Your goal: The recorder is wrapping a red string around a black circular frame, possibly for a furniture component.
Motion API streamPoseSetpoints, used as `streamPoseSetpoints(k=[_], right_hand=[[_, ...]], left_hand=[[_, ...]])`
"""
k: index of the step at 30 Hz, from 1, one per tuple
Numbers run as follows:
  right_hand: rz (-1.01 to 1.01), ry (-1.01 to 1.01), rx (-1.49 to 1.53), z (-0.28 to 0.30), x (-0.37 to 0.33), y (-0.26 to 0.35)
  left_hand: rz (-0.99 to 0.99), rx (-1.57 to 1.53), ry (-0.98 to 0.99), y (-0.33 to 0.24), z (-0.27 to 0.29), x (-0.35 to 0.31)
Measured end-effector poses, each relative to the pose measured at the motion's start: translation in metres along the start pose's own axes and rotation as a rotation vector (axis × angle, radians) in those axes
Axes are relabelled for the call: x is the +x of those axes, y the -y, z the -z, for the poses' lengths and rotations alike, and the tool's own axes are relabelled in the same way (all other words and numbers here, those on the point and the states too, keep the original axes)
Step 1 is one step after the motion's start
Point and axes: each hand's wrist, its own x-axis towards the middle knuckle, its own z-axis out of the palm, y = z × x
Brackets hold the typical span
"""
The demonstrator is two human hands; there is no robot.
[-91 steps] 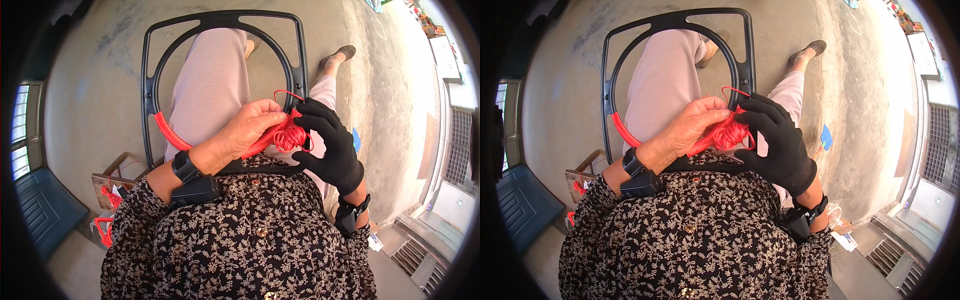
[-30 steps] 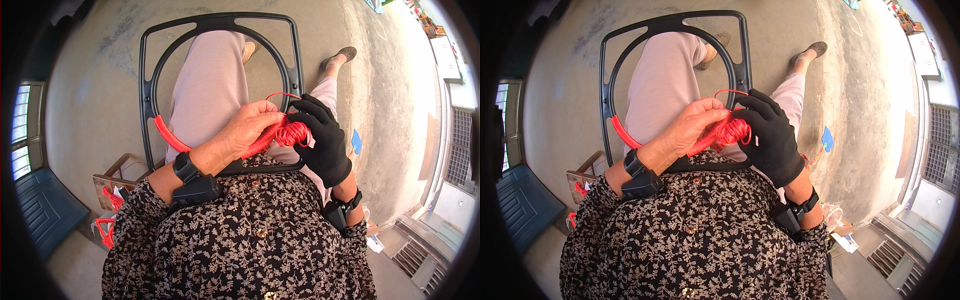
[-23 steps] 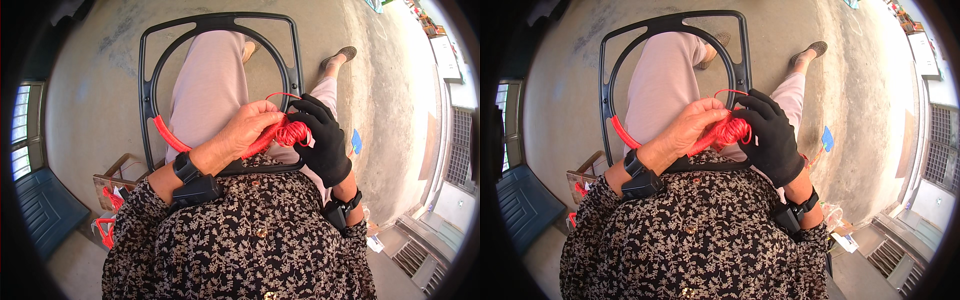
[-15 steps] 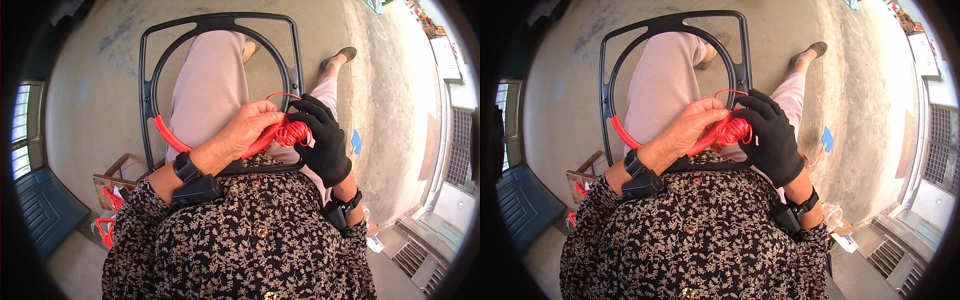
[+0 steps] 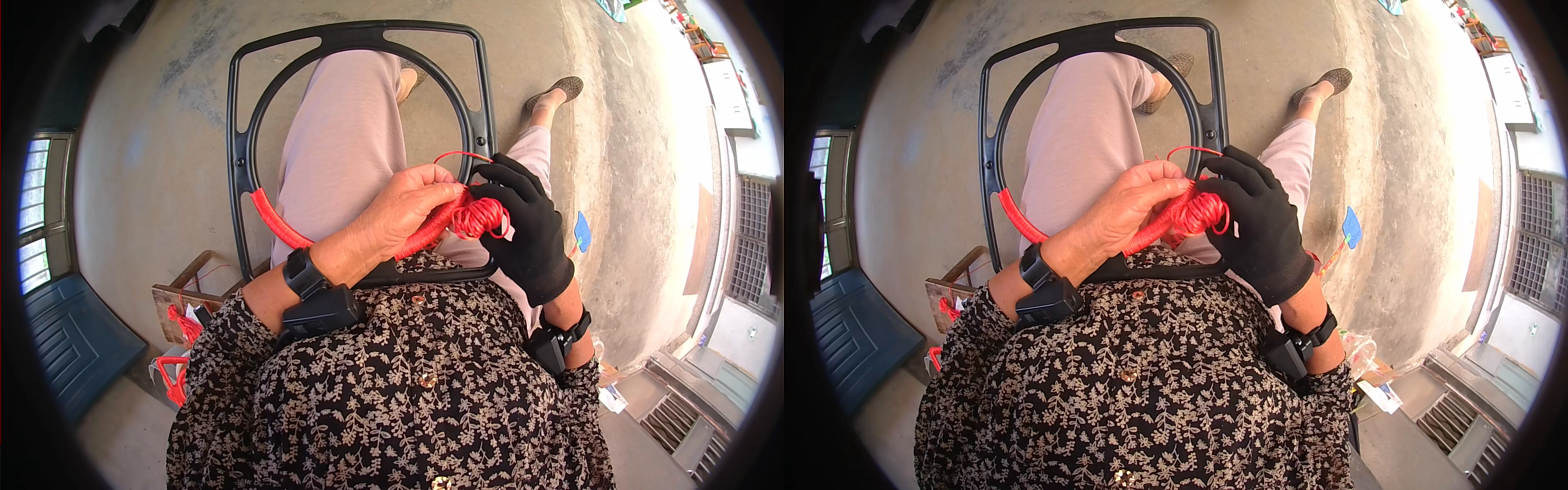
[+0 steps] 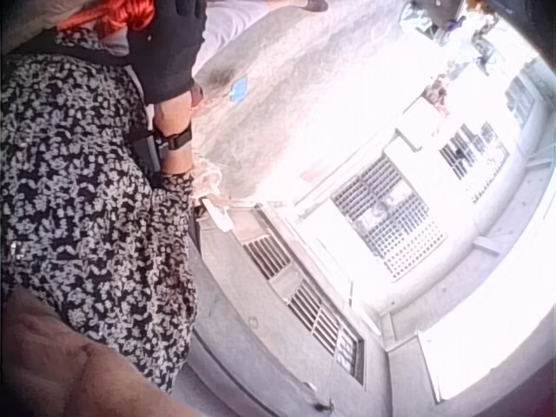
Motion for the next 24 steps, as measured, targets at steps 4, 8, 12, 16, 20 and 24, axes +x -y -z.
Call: streamPoseSetpoints(k=[4, 8, 12, 16, 20, 24], right_hand=[[0.0, -0.012, -0.004, -0.0014, -0.001, -0.0019], [0.005, -0.007, -0.012, -0.0021, -0.0009, -0.0024], [-0.003, -0.002, -0.003, -0.0022, -0.0005, -0.0023], [0.004, 0.0, -0.004, -0.0029, -0.0005, -0.0035], [0.001, -0.003, -0.002, -0.0043, -0.0007, -0.0045], [-0.002, -0.002, 0.001, -0.0035, -0.0001, -0.0039]], left_hand=[[-0.009, -0.01, 0.003, -0.0003, -0.0011, 0.0007], [-0.011, -0.01, 0.004, 0.0001, -0.0001, 0.0007], [-0.006, -0.014, 0.002, 0.0007, 0.0007, 0.0015], [-0.006, -0.012, -0.012, 0.0003, 0.0001, 0.001], [0.006, -0.013, -0.015, 0.0002, 0.0005, 0.0012], [-0.011, -0.024, -0.015, 0.0006, 0.0005, 0.0017]])
